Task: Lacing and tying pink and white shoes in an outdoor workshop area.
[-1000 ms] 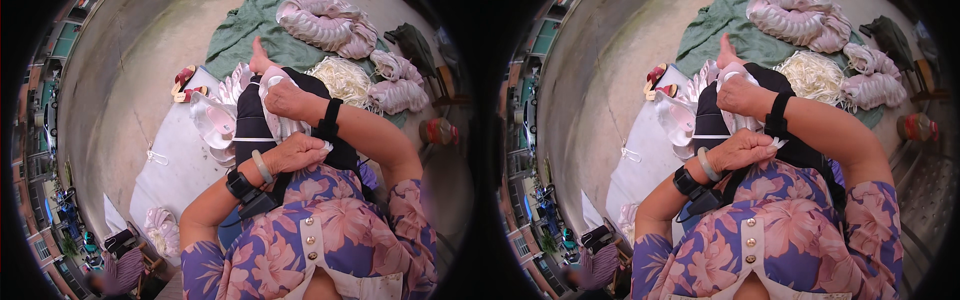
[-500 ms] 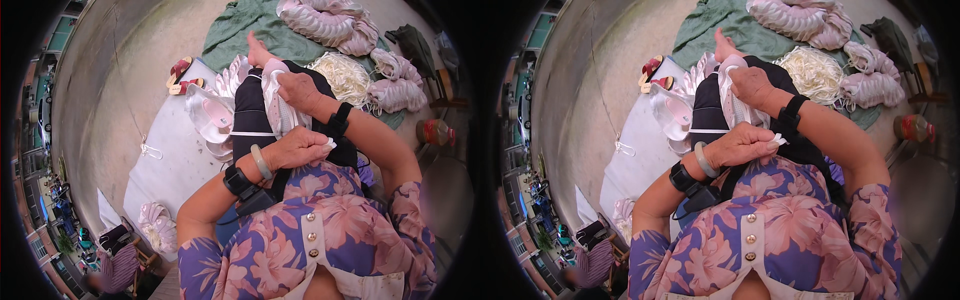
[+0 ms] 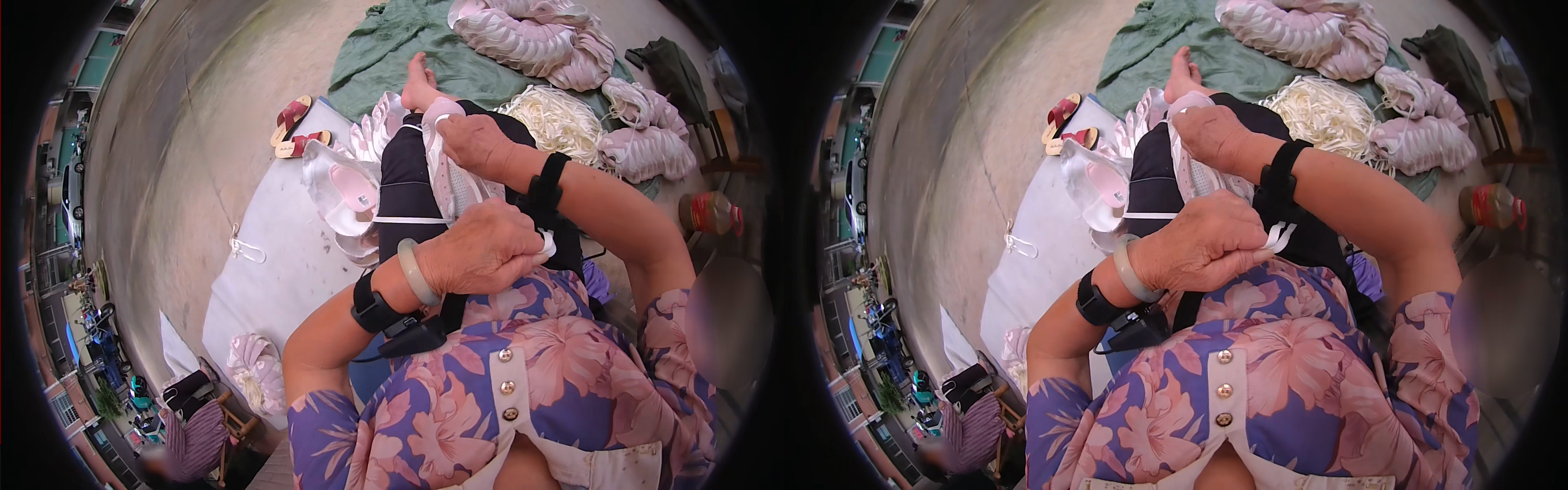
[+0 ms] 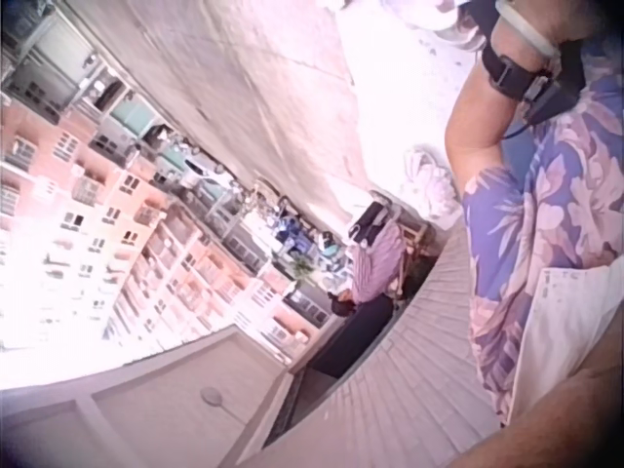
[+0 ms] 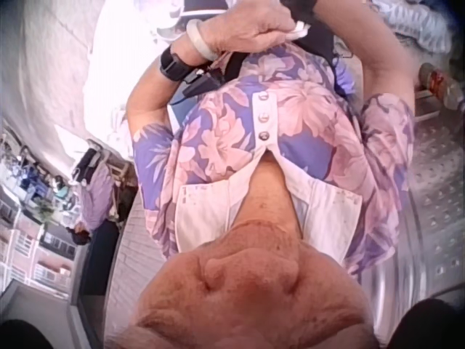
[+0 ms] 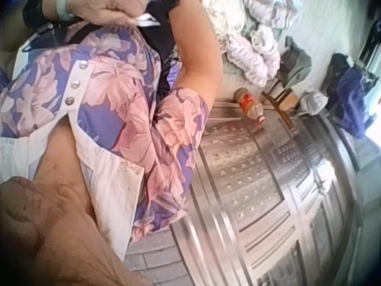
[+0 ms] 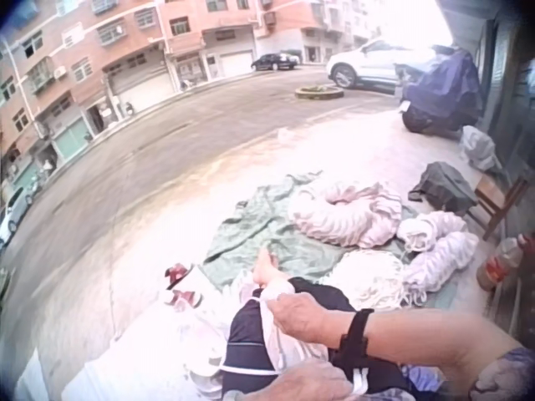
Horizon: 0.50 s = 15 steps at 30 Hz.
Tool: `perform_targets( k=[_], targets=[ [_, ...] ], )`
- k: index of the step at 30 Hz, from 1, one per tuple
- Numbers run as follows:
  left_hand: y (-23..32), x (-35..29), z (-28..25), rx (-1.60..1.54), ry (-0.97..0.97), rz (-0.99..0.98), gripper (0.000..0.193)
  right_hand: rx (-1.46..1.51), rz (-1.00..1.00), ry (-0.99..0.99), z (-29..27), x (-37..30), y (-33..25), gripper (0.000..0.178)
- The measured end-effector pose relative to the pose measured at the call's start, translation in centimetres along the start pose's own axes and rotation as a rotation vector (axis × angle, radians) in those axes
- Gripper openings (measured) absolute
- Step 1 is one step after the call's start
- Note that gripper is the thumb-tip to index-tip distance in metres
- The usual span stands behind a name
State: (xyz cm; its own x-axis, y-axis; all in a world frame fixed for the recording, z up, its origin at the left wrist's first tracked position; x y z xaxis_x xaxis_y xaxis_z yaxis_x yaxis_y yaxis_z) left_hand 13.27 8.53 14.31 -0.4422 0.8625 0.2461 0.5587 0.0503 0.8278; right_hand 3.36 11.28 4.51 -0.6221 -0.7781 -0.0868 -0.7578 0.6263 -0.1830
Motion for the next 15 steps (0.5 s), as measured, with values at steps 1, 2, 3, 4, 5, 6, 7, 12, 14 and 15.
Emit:
perform_targets(
  k=[1, 2, 3, 4, 5, 6, 7, 12, 14, 15],
  targets=[
    [0.2, -0.2, -0.3, -0.005, -0.001, 0.003, 0.012, 0.114, 0.052, 0.121, -0.3, -0.4, 0.6, 0.008],
    [0.3, -0.4, -0.5, 0.01, 0.006, -0.017, 0.011, 0.233, 0.145, 0.173, -0.3, -0.8, 1.5, 0.009],
    [0.3, -0.6, -0.6, 0.024, 0.012, -0.038, 0.01, 0.315, 0.133, 0.13, -0.1, -1.4, 1.9, 0.013],
    [0.4, -0.7, -0.5, 0.021, 0.008, -0.038, 0.01, 0.312, 0.131, 0.145, -0.1, -1.9, 2.3, 0.013],
    [0.3, -0.7, -0.4, -0.018, -0.001, -0.06, 0.009, 0.458, 0.145, 0.169, -0.2, -2.5, 2.9, 0.014],
    [0.1, -0.8, -0.2, -0.055, -0.011, -0.082, 0.009, 0.602, 0.159, 0.196, -0.2, -2.9, 3.4, 0.016],
    [0.2, -0.7, 0.0, -0.05, -0.017, -0.078, 0.009, 0.588, 0.164, 0.221, -0.4, -3.4, 3.5, 0.019],
    [-0.4, -0.1, 1.5, -0.17, -0.089, -0.094, 0.017, 0.18, 0.0, 0.214, -0.2, -3.1, 0.8, 0.014],
    [-0.6, 0.0, 1.6, -0.189, -0.083, -0.122, 0.016, 0.001, -0.022, 0.117, 0.4, -2.5, -0.2, 0.01],
    [-0.8, 0.0, 1.6, -0.194, -0.09, -0.153, 0.014, -0.043, -0.016, 0.113, 0.5, -2.4, -0.4, 0.008]
  ],
)
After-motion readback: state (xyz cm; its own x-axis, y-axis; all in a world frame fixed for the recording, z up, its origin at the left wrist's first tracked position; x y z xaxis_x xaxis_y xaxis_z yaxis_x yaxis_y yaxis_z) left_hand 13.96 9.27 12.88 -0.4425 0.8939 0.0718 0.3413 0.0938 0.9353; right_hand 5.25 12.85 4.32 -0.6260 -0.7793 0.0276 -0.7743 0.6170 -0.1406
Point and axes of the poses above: each hand's wrist, its own x-axis towards the middle knuckle, its own z-axis out of the palm, y = z × x, the point moved 5 cm from there along x, towards the middle knuckle, and after that the axes turned 10 degrees about -y, right-handed, at the moved point
